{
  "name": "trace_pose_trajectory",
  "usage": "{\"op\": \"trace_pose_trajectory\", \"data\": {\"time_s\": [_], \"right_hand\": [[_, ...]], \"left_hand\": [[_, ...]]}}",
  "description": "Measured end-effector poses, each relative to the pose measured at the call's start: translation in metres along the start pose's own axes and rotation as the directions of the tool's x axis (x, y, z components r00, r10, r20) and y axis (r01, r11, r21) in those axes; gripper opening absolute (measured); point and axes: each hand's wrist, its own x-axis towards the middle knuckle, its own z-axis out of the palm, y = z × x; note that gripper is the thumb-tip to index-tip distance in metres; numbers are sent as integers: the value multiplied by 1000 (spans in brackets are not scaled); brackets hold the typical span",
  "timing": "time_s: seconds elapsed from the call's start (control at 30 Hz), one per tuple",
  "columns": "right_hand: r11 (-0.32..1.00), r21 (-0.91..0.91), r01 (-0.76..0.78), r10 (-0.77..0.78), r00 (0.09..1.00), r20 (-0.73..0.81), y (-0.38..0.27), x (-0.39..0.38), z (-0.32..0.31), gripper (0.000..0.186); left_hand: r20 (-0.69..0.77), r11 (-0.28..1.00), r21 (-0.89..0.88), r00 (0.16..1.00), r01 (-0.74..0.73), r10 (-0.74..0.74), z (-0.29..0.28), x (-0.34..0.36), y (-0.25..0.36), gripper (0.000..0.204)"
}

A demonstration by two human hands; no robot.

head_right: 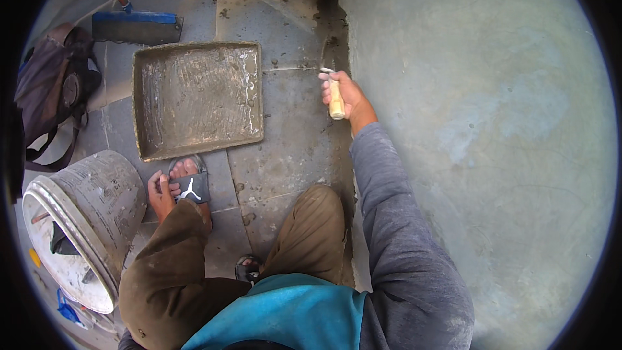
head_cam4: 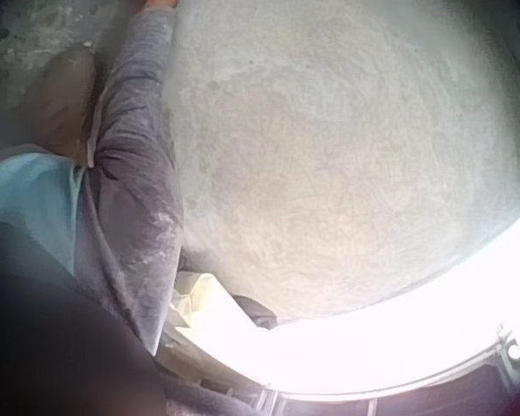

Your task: Applying cement to a wall corner using a trowel.

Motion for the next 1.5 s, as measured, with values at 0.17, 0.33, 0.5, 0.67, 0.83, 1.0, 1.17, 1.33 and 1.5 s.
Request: {"op": "trace_pose_trajectory", "data": {"time_s": [0.17, 0.33, 0.5, 0.67, 0.83, 1.0, 1.17, 1.33, 1.5], "right_hand": [[785, -596, 169, -298, 946, -125, 44, -49, 55, 25], [520, -852, 64, -461, 861, -216, 64, 0, 54, 38], [233, -968, -98, -744, 622, -242, 55, 58, 46, 45], [334, -927, -167, -728, 580, -367, 49, 80, 34, 49], [455, -883, -117, -734, 512, -447, 59, 68, 30, 46], [427, -902, 64, -841, 393, -370, 77, 46, 24, 49], [387, -903, 184, -904, 266, -334, 90, 29, 38, 48], [406, -911, 65, -802, 503, -322, 52, 79, 3, 46], [540, -821, 187, -773, 496, -396, 39, 85, -9, 46]], "left_hand": [[159, 998, 28, 986, 53, -57, -7, 0, -10, 26], [200, 991, 78, 973, 105, -119, 3, 4, -4, 22], [208, 996, 49, 975, 76, -84, -3, -1, -9, 22], [215, 996, 60, 973, 72, -83, 1, -2, -1, 23], [218, 995, 49, 971, 90, -99, -1, -1, 0, 23], [229, 993, 40, 966, 112, -119, 0, 1, 1, 24], [253, 994, 35, 962, 100, -106, -4, 0, 1, 24], [270, 988, 18, 950, 155, -154, 2, 9, -3, 24], [245, 986, 25, 955, 166, -167, -2, 8, -7, 26]]}}
